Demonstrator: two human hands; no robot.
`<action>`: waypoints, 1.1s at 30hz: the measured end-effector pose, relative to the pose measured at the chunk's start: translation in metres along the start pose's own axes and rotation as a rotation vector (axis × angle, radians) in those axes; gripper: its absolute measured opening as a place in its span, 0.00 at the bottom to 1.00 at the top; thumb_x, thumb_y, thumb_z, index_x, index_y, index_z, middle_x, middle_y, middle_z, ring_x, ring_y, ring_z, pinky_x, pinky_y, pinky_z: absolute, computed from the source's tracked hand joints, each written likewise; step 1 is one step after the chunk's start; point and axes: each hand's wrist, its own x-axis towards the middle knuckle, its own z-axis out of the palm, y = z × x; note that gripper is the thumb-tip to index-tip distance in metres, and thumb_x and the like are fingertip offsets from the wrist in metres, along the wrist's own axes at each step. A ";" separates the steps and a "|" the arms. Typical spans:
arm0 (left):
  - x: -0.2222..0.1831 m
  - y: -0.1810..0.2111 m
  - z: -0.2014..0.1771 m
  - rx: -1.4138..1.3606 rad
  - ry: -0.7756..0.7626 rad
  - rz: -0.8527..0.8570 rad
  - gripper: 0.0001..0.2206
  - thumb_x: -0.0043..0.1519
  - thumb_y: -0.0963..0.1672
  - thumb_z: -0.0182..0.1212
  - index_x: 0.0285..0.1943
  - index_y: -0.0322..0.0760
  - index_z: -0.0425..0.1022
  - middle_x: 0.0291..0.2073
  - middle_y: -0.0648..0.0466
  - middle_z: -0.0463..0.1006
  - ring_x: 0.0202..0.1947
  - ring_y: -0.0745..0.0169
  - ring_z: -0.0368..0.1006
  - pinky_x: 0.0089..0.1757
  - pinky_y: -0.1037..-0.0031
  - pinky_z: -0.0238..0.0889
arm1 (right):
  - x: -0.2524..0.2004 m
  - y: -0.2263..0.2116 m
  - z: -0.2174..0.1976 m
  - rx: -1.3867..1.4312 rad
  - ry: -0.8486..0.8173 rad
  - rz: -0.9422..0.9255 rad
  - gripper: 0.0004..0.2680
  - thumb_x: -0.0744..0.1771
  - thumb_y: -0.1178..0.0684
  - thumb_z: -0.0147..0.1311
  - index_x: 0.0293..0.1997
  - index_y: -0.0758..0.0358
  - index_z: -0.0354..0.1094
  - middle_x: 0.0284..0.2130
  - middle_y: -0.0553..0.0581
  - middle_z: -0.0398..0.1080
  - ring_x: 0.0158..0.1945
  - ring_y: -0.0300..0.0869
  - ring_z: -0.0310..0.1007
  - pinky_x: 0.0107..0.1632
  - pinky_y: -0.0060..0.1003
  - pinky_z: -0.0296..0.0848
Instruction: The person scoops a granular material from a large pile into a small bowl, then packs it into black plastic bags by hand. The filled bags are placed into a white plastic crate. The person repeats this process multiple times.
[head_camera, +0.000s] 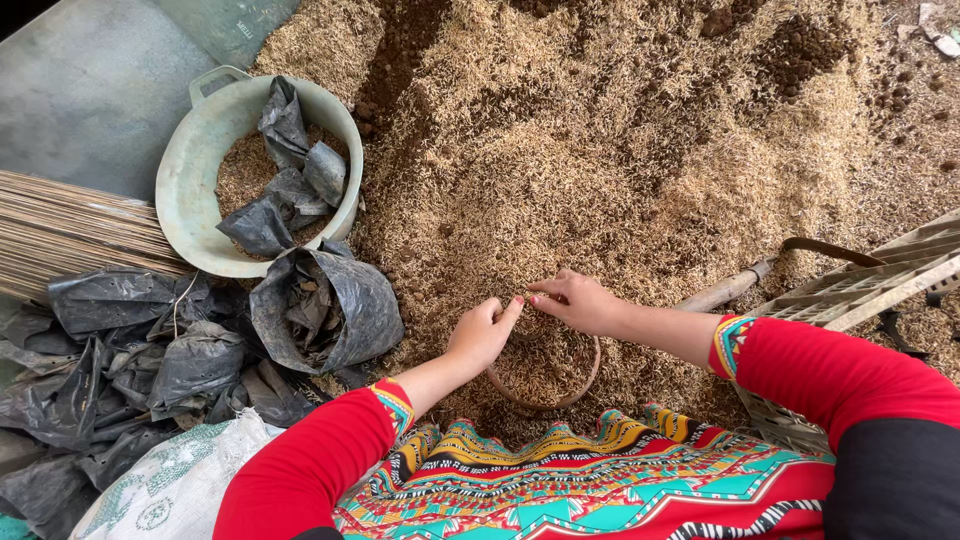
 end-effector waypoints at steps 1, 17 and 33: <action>0.001 0.002 0.001 0.004 -0.007 0.020 0.24 0.66 0.56 0.51 0.29 0.33 0.68 0.19 0.46 0.72 0.22 0.51 0.68 0.29 0.60 0.60 | 0.003 0.004 0.006 -0.015 0.074 -0.113 0.13 0.69 0.49 0.55 0.59 0.59 0.72 0.36 0.62 0.69 0.38 0.51 0.73 0.44 0.45 0.74; 0.018 0.004 -0.004 0.180 -0.108 0.013 0.33 0.70 0.60 0.35 0.26 0.36 0.71 0.18 0.51 0.70 0.21 0.53 0.68 0.27 0.61 0.59 | 0.015 -0.005 -0.001 0.083 -0.158 0.125 0.16 0.69 0.41 0.46 0.62 0.50 0.68 0.39 0.58 0.77 0.40 0.48 0.78 0.48 0.43 0.76; -0.013 -0.002 0.020 0.073 0.061 -0.004 0.21 0.68 0.53 0.47 0.33 0.35 0.72 0.22 0.45 0.75 0.23 0.45 0.71 0.31 0.55 0.61 | 0.004 -0.004 0.038 0.075 0.118 -0.039 0.15 0.70 0.44 0.45 0.59 0.57 0.71 0.31 0.64 0.77 0.30 0.50 0.79 0.40 0.46 0.76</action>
